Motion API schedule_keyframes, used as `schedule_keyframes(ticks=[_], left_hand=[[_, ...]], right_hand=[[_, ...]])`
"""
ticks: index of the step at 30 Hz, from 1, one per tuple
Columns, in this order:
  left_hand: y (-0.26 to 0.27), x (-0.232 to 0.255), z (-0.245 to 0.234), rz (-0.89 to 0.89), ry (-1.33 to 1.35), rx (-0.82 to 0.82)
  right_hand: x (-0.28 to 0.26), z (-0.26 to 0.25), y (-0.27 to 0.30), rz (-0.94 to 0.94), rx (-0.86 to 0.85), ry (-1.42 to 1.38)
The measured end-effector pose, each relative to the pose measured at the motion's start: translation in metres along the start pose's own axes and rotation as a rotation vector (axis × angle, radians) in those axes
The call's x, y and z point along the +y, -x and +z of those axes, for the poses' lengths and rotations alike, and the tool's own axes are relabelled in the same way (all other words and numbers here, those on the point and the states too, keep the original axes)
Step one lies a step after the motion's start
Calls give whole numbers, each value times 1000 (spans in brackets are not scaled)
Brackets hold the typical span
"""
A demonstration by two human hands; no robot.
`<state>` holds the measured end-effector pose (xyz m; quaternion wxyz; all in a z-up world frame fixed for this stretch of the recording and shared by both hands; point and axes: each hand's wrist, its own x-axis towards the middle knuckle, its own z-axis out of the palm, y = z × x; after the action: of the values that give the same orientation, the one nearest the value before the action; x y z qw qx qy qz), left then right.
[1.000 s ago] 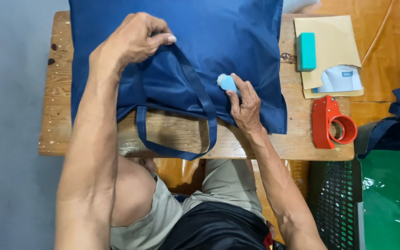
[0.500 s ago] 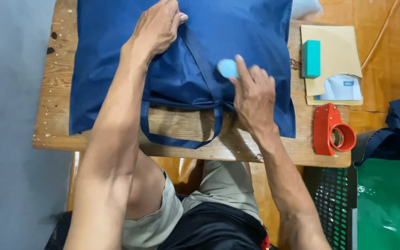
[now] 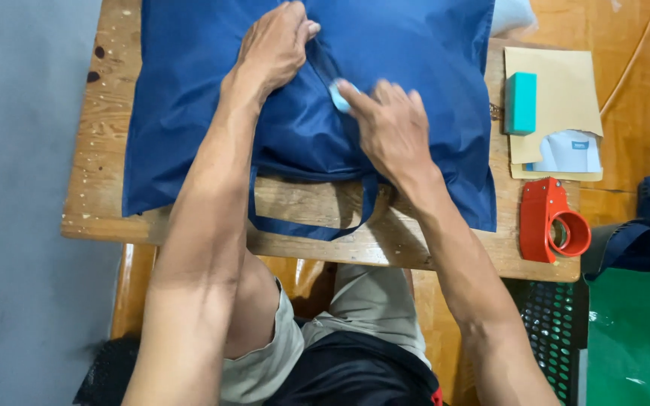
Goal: The person scrubs the surface of a blue tote bag with a teal sponge, then uses a light blue brush to clean the handles and seams. The bag remains on the table during the process.
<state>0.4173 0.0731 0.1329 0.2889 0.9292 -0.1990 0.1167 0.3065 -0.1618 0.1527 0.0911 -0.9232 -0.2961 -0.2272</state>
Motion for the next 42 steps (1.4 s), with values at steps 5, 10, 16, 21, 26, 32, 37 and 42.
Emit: schedule_keyframes(ticks=[5,10,16,21,26,32,37,42], left_hand=[[-3,7,-1,57,-7,84],[-1,1,5,37,4,82],[1,-2,10,35,-4,128],[2,0,12,11,-26,127],[5,-3,12,74,17,145],[3,-9,14,48,-6,111],[0,-10,9,28,41,94],[-8,-17,11,-42,63,36]], right_hand=[[0,-5,82,89,-174,-22],[-4,-34,46,41,-86,-17],[-6,2,46,19,-4,5],[-18,-12,109,140,-213,-17],[-28,-14,117,289,36,-96],[-54,14,96,103,41,-133],[-20,-3,121,124,50,-31],[-12,3,76,76,117,15]])
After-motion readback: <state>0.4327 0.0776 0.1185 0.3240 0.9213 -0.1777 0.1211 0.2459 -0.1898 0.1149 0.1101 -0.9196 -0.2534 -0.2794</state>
